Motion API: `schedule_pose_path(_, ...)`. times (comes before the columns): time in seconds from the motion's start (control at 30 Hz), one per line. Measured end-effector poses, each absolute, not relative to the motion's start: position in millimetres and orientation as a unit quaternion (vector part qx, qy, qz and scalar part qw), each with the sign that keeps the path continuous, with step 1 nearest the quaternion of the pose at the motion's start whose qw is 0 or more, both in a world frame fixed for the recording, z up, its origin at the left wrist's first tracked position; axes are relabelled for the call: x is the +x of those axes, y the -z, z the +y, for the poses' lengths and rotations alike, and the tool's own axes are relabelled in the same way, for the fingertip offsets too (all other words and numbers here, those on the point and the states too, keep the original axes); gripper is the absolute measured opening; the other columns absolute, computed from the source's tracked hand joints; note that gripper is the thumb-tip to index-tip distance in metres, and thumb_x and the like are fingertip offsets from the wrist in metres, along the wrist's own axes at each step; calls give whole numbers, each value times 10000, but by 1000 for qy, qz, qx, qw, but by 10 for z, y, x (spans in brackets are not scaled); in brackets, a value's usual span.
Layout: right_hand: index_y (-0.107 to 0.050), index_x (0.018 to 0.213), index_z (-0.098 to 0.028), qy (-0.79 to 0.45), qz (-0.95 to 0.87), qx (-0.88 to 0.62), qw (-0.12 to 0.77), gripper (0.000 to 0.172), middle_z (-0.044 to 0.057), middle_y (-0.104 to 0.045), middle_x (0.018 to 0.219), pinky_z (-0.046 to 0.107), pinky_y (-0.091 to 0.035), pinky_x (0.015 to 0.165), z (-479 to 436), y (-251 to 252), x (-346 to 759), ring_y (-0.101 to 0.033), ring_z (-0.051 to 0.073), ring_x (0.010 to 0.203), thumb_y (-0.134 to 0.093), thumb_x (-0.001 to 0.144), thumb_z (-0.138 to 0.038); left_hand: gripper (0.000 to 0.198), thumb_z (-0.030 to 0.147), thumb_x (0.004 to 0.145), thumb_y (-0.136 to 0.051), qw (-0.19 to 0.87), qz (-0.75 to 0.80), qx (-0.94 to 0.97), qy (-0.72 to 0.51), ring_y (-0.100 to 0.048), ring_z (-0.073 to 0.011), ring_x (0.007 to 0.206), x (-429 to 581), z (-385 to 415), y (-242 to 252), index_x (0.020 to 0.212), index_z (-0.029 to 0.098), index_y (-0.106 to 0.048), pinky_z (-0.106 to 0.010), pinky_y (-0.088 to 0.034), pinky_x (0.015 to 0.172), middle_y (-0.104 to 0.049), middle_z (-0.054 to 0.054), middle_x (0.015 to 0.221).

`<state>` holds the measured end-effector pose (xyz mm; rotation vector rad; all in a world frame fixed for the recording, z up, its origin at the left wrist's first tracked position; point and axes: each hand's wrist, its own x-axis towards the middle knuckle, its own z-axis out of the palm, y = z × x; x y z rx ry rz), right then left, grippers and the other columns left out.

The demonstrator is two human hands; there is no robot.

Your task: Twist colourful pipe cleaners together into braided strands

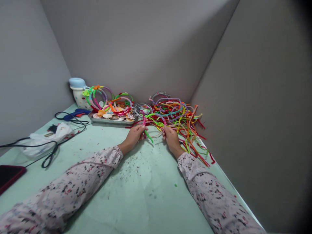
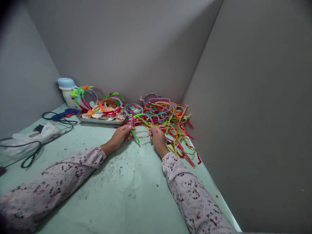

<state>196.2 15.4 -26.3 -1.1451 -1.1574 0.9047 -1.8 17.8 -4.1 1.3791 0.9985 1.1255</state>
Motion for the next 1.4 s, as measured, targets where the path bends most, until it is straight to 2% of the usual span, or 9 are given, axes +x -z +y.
schedule_pose_path(0.23, -542, 700, -183, -420, -498, -485, 583, 446, -60, -507, 549, 177, -333, 414, 148, 260, 1956, -429, 52, 434, -574, 775, -622, 356, 506, 838, -519, 487, 401, 587, -508, -393, -73, 437, -19, 234, 89, 746, 162, -543, -198, -258, 432, -467, 46, 510)
schedule_pose_path(0.47, -572, 718, -189, -414, -523, -467, 581, 366, -49, -521, 590, 207, -359, 464, 118, 231, 1958, -456, 76, 479, -596, 787, -547, 332, 469, 861, -476, 454, 415, 597, -516, -388, -79, 437, -22, 215, 86, 799, 158, -576, -202, -265, 433, -464, 45, 517)
schedule_pose_path(0.67, -539, 678, -195, -394, -562, -475, 551, 341, -54, -507, 546, 227, -359, 486, 65, 193, 1953, -446, 92, 473, -585, 816, -503, 347, 466, 870, -451, 413, 458, 598, -512, -372, -89, 430, -26, 186, 47, 817, 155, -594, -208, -270, 437, -426, 56, 483)
schedule_pose_path(0.83, -538, 674, -193, -367, -572, -486, 549, 345, -58, -494, 520, 232, -350, 502, 76, 199, 1956, -440, 100, 482, -573, 822, -503, 344, 476, 864, -468, 427, 454, 587, -517, -381, -87, 441, -22, 155, 13, 840, 157, -593, -207, -283, 442, -426, 58, 507)
schedule_pose_path(1.0, -539, 676, -196, -360, -570, -489, 553, 334, -60, -481, 511, 233, -340, 492, 97, 221, 1963, -431, 102, 475, -562, 832, -490, 331, 497, 835, -528, 420, 450, 589, -524, -389, -81, 448, -28, 147, 10, 772, 173, -543, -203, -303, 455, -436, 63, 519)
schedule_pose_path(1.2, -551, 684, -196, -368, -570, -490, 547, 320, -49, -511, 549, 241, -363, 498, 76, 210, 1950, -447, 107, 473, -550, 838, -477, 303, 457, 845, -494, 382, 480, 600, -513, -392, -97, 458, -36, 159, 10, 772, 173, -569, -212, -300, 461, -442, 56, 501)
schedule_pose_path(1.4, -549, 660, -200, -282, -569, -545, 548, 392, -48, -489, 516, 246, -376, 524, 45, 143, 1924, -463, 122, 498, -491, 860, -532, 293, 433, 856, -475, 339, 490, 631, -496, -418, -111, 496, -51, 200, 70, 747, 177, -567, -220, -303, 484, -447, 48, 509)
